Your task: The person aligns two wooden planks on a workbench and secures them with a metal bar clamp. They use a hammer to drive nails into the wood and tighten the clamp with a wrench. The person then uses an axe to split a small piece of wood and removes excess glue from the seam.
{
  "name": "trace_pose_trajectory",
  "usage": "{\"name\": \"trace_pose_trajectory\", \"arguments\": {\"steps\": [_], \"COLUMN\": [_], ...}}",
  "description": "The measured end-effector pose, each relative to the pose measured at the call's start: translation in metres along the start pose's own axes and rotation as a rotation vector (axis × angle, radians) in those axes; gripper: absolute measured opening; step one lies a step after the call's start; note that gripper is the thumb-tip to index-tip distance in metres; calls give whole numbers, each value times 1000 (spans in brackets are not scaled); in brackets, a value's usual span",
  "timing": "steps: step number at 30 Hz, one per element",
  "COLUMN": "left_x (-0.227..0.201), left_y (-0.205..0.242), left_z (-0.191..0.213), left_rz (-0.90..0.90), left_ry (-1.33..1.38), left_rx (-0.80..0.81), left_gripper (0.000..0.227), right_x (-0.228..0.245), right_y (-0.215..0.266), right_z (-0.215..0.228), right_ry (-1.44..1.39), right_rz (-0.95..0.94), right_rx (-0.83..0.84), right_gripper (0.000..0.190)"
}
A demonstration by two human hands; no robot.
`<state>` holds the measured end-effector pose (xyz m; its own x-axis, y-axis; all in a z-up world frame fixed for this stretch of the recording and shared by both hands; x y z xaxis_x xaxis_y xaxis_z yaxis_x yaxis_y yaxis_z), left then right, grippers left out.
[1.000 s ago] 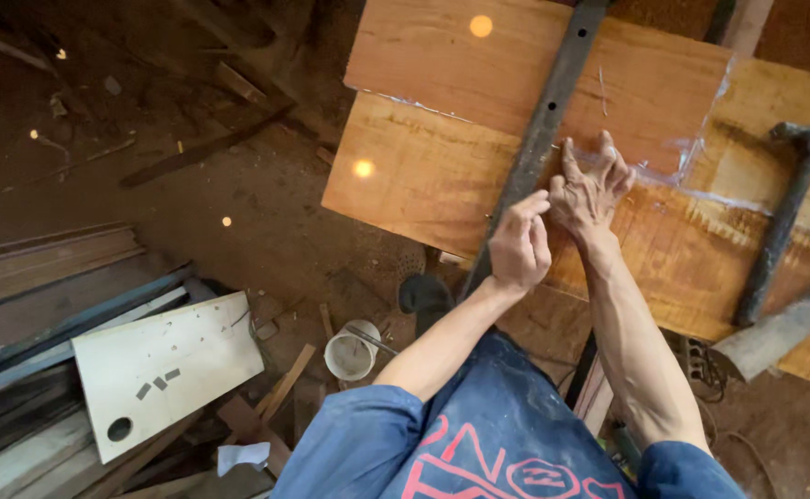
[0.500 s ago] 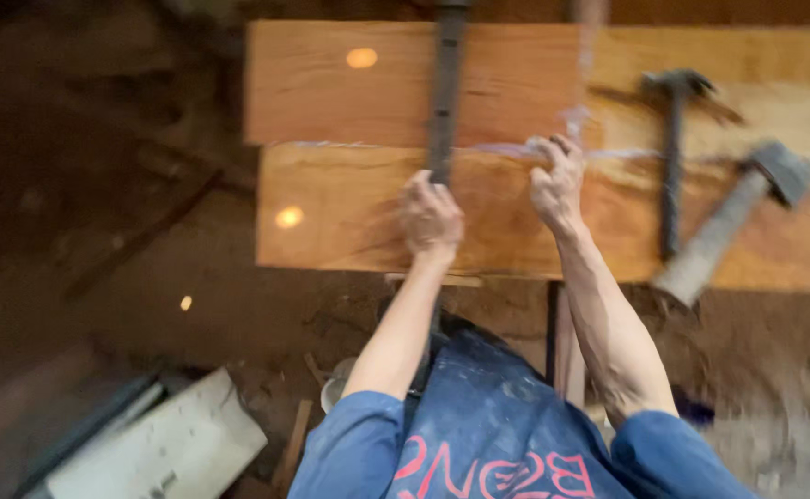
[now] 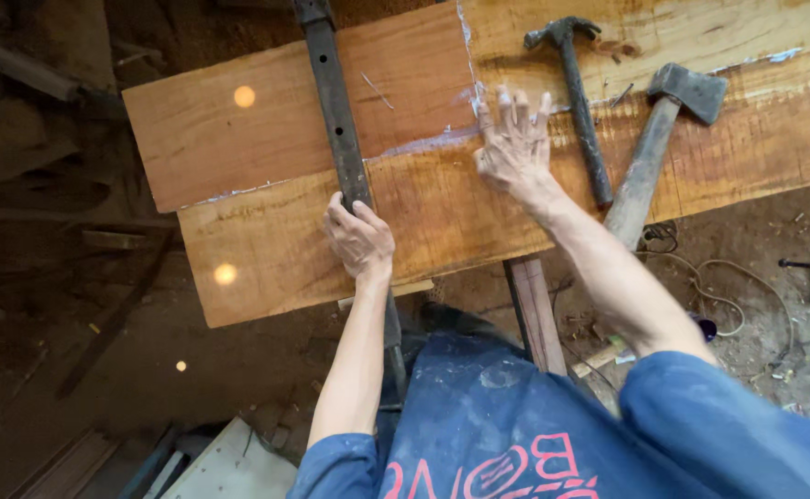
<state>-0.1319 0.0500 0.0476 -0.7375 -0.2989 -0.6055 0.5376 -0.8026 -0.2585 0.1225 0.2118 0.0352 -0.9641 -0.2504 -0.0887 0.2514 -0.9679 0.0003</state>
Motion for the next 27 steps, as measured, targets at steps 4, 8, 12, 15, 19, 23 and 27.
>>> {"name": "trace_pose_trajectory", "arguments": {"steps": [4, 8, 12, 15, 19, 23, 27], "left_x": [0, -4, -6, -2, 4, 13, 17], "left_y": [4, -7, 1, 1, -1, 2, 3], "left_z": [4, 1, 4, 2, -6, -12, -16], "left_rz": [-19, -11, -50, -30, -5, -32, -63], "left_ry": [4, -11, 8, -5, -50, -58, -105], "left_rx": [-14, -15, -24, -9, 32, 41, 45], "left_gripper": [33, 33, 34, 33, 34, 33, 33], "right_x": [6, 11, 0, -2, 2, 12, 5], "right_y": [15, -3, -31, -44, -12, 42, 83], "right_z": [3, 3, -7, -4, -4, -4, 16], "right_ry": [275, 25, -160, -146, -105, 33, -121], "right_rz": [52, -41, -171, -194, -183, -175, -192], "right_rx": [42, 64, 72, -19, 14, 53, 162], "right_gripper": [88, 81, 75, 72, 76, 87, 76]}}
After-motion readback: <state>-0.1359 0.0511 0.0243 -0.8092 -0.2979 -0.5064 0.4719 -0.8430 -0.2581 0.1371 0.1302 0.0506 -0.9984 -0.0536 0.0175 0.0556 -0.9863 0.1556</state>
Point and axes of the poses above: each hand's wrist, its own y-axis away from the middle knuckle, its own z-axis out of the back of the hand, x = y × z, the point moved 8 cm from there along -y, towards the middle knuckle, and after that the axes turned 11 degrees about -z, right-handed, at the moved point
